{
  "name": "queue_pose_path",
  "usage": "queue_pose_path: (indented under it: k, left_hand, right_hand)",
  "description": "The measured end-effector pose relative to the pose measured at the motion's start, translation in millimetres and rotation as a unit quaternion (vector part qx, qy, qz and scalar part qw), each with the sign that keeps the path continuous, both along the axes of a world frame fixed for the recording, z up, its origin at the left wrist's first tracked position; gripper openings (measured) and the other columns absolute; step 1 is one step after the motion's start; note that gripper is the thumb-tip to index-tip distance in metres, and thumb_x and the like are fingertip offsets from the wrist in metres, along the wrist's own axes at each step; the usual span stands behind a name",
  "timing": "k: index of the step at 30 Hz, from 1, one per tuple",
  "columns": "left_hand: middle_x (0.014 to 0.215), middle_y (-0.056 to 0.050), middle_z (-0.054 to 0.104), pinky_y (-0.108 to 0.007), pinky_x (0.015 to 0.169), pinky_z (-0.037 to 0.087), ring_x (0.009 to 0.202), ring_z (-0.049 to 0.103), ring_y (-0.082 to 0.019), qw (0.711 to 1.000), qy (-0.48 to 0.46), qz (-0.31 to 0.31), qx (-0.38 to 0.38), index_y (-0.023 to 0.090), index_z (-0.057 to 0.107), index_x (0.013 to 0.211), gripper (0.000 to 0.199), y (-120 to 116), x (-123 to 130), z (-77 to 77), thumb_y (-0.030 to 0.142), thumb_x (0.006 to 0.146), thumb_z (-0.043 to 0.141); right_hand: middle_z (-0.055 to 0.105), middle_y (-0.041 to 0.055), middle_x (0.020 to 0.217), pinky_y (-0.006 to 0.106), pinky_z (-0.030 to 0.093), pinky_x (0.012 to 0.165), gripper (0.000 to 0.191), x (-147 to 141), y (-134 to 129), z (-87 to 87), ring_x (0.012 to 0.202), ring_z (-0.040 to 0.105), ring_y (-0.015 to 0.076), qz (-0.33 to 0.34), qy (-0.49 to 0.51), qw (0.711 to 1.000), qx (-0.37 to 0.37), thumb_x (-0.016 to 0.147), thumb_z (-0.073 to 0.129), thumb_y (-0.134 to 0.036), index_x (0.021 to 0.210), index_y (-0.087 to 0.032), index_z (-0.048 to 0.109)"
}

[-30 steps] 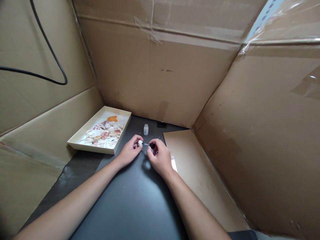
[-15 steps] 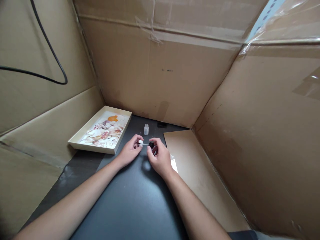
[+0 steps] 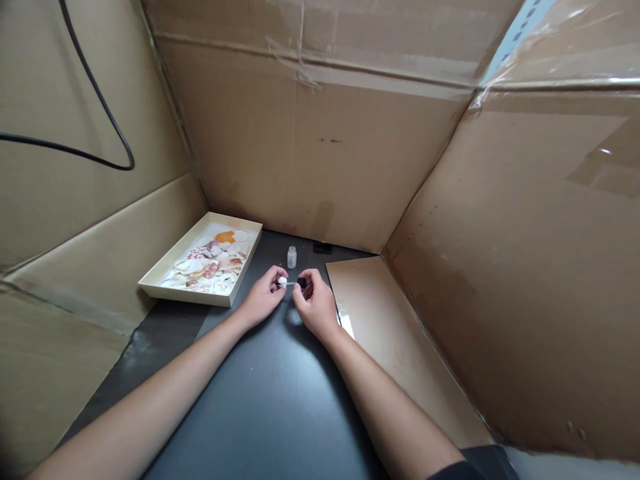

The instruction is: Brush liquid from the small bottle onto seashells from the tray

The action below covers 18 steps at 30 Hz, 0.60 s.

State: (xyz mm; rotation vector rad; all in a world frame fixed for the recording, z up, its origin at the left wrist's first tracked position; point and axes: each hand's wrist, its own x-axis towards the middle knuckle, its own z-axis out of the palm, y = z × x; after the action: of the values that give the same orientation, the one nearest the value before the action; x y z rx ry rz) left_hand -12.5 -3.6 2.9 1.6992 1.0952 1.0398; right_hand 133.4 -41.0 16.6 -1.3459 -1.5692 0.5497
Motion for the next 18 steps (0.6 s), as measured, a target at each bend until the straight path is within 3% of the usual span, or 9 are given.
queue_pose_path:
  k: [5,13,18]
  left_hand:
    - [0.074,0.005,0.049,-0.02,0.061,0.036,0.062,0.045,-0.009,0.999,0.027,0.005,0.02,0.019,0.049,0.091,0.018,10,3,0.9,0.013,0.075,0.05]
    - [0.065,0.007,0.047,-0.02,0.055,0.031,0.056,0.043,-0.01,0.99,0.126,0.04,0.047,0.022,0.049,0.094,0.02,10,-1,4.5,0.016,0.075,0.051]
    - [0.068,0.005,0.052,-0.021,0.06,0.037,0.059,0.049,-0.011,0.985,0.147,0.072,0.046,0.023,0.05,0.095,0.023,8,1,4.5,0.014,0.073,0.052]
  right_hand:
    - [0.048,-0.0056,0.063,0.023,0.036,0.055,0.012,-3,13,4.9,0.055,0.046,0.0118,-0.033,-0.04,0.999,0.007,0.08,0.053,-0.029,0.09,-0.022,0.052]
    - [0.044,-0.0057,0.063,0.022,0.034,0.053,0.012,0,18,0.7,0.055,0.042,0.0116,0.02,-0.027,0.999,0.019,0.08,0.052,-0.028,0.09,-0.021,0.052]
    - [0.045,-0.0057,0.063,0.023,0.033,0.054,0.01,2,19,0.5,0.055,0.041,0.0113,-0.008,-0.031,0.999,0.016,0.077,0.054,-0.024,0.086,-0.021,0.052]
